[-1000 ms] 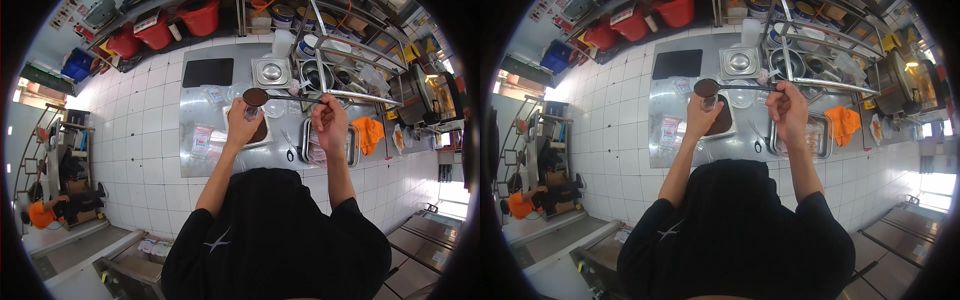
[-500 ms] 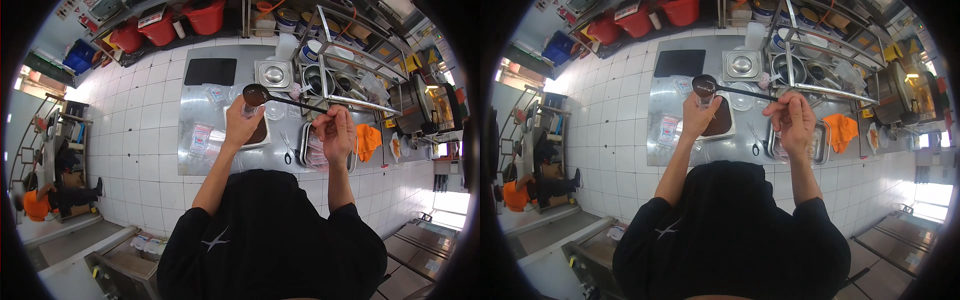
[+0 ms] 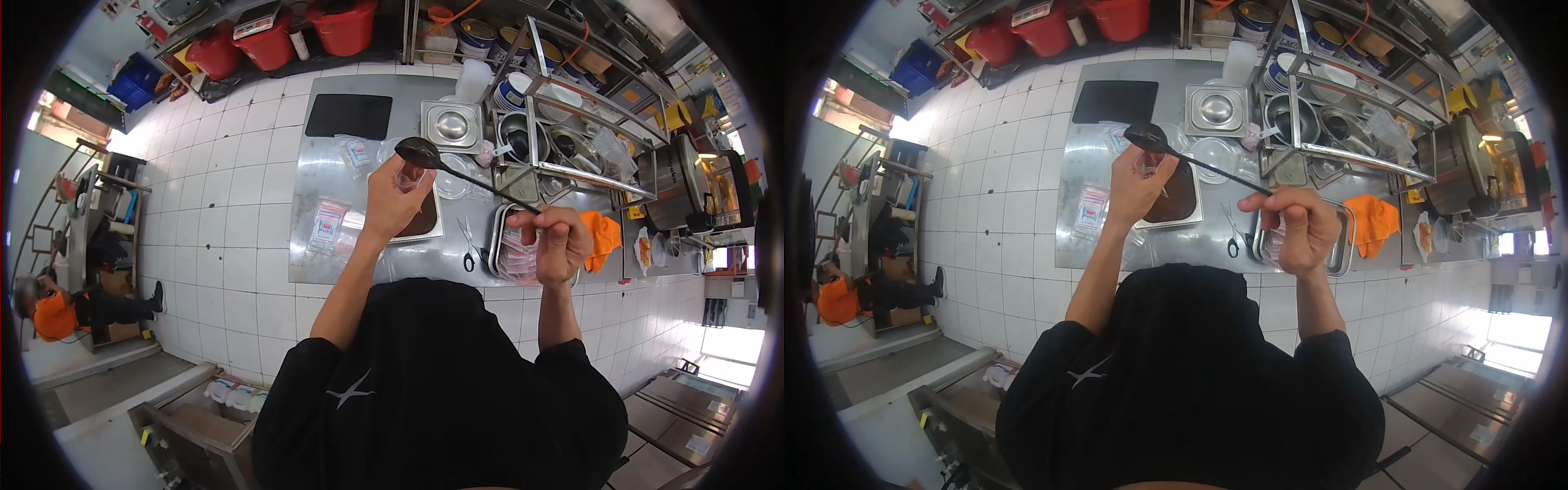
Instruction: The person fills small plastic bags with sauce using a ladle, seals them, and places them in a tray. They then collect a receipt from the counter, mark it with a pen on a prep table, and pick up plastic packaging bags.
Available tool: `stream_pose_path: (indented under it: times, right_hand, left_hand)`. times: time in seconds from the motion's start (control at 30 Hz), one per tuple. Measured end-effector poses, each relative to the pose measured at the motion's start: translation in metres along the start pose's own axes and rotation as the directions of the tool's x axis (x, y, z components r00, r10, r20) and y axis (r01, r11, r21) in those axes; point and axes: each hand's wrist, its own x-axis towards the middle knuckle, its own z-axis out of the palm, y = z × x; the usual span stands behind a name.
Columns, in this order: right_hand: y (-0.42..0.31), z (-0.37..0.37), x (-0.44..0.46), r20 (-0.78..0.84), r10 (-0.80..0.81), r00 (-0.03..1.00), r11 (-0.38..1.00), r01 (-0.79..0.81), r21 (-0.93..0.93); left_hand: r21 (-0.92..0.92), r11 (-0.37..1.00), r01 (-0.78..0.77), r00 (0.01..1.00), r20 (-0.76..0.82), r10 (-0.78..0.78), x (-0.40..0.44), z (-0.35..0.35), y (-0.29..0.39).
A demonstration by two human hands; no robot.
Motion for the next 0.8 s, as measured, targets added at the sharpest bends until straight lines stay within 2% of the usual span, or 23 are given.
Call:
stream_pose_path:
  times: [0.07, 0.23, 0.33, 0.47, 0.6, 0.8]
  right_hand:
    - [-0.003, 0.002, 0.001, 0.033, -0.039, 0.999, 0.998, 0.041, -0.04]
    - [-0.005, 0.001, 0.0, 0.093, -0.072, 0.993, 0.983, 0.086, -0.163]
    - [-0.003, 0.002, -0.002, 0.071, -0.072, 0.995, 0.987, 0.081, -0.138]
    - [0.01, 0.009, -0.01, -0.036, -0.014, 0.999, 1.0, 0.015, 0.02]
    - [0.027, 0.018, -0.03, -0.14, 0.083, 0.987, 0.99, -0.066, 0.122]
    - [0.038, 0.03, -0.044, -0.253, 0.249, 0.935, 0.928, -0.155, 0.339]
  left_hand:
    - [-0.078, 0.997, -0.021, 1.0, -0.006, 0.021, 0.001, 0.001, 0.0]
    - [-0.111, 0.994, 0.012, 1.0, -0.008, -0.013, 0.001, -0.002, 0.012]
    - [-0.113, 0.993, 0.024, 1.0, -0.004, -0.025, 0.001, -0.003, 0.014]
    - [-0.062, 0.997, 0.051, 0.999, 0.003, -0.051, 0.0, -0.003, 0.026]
    - [-0.089, 0.996, 0.017, 1.0, 0.002, -0.017, -0.001, -0.001, 0.025]
    - [-0.032, 0.999, 0.037, 0.999, 0.004, -0.037, -0.005, 0.0, 0.011]
